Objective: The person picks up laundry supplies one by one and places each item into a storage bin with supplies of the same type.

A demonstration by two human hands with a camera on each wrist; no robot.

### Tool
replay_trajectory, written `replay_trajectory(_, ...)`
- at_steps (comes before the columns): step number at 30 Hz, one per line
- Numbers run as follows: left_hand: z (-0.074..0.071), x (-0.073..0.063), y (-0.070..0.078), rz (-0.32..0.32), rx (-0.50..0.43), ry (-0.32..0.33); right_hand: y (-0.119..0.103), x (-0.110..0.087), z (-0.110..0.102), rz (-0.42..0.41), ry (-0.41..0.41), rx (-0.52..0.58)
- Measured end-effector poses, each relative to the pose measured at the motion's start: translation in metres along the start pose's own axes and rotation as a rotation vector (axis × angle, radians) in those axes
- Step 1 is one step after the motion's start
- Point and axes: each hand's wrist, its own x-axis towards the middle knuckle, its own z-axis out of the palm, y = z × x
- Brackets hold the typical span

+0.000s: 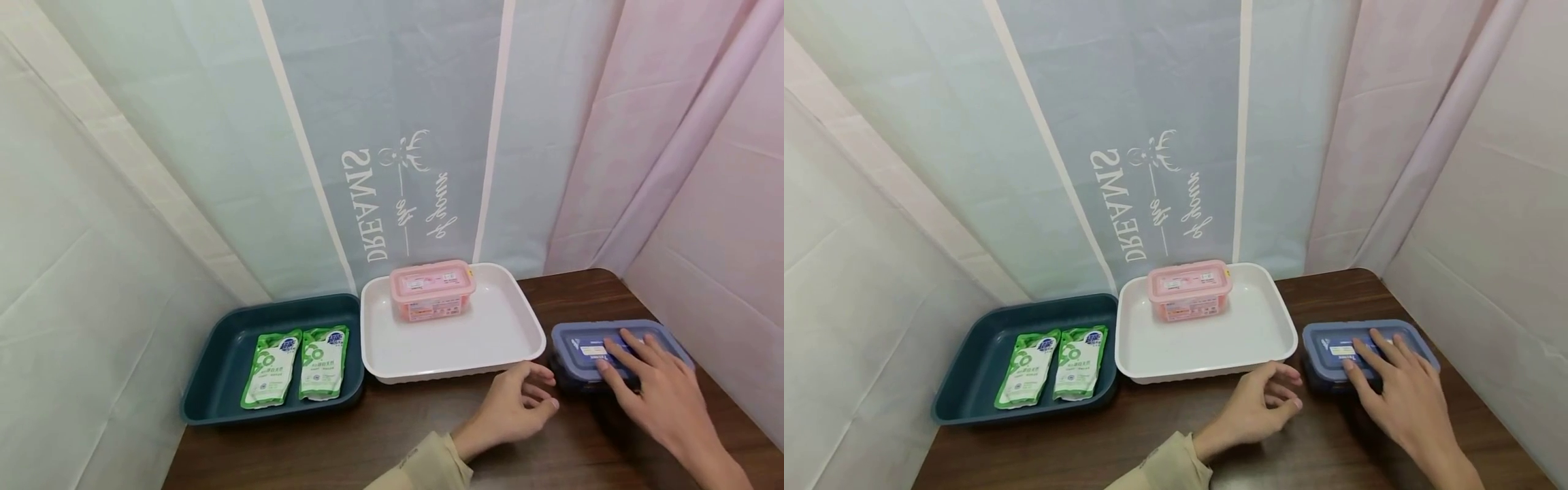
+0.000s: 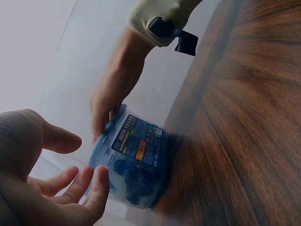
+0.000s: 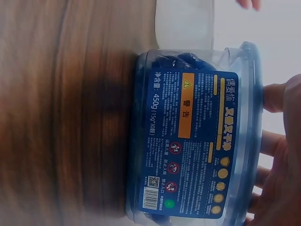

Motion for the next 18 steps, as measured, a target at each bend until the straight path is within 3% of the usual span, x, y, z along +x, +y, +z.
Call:
replay_trajectory(8, 0.004, 0.001, 0.002, -0.043, -0.025, 0.033, -0.013, -0.018, 0.002, -0.001, 0.043, 0.039)
replay_trajectory(18, 0.014, 0.002, 0.001, -0.182, -0.093, 0.171, -0.033, -0.03, 0.001, 0.024, 0.045, 0.014)
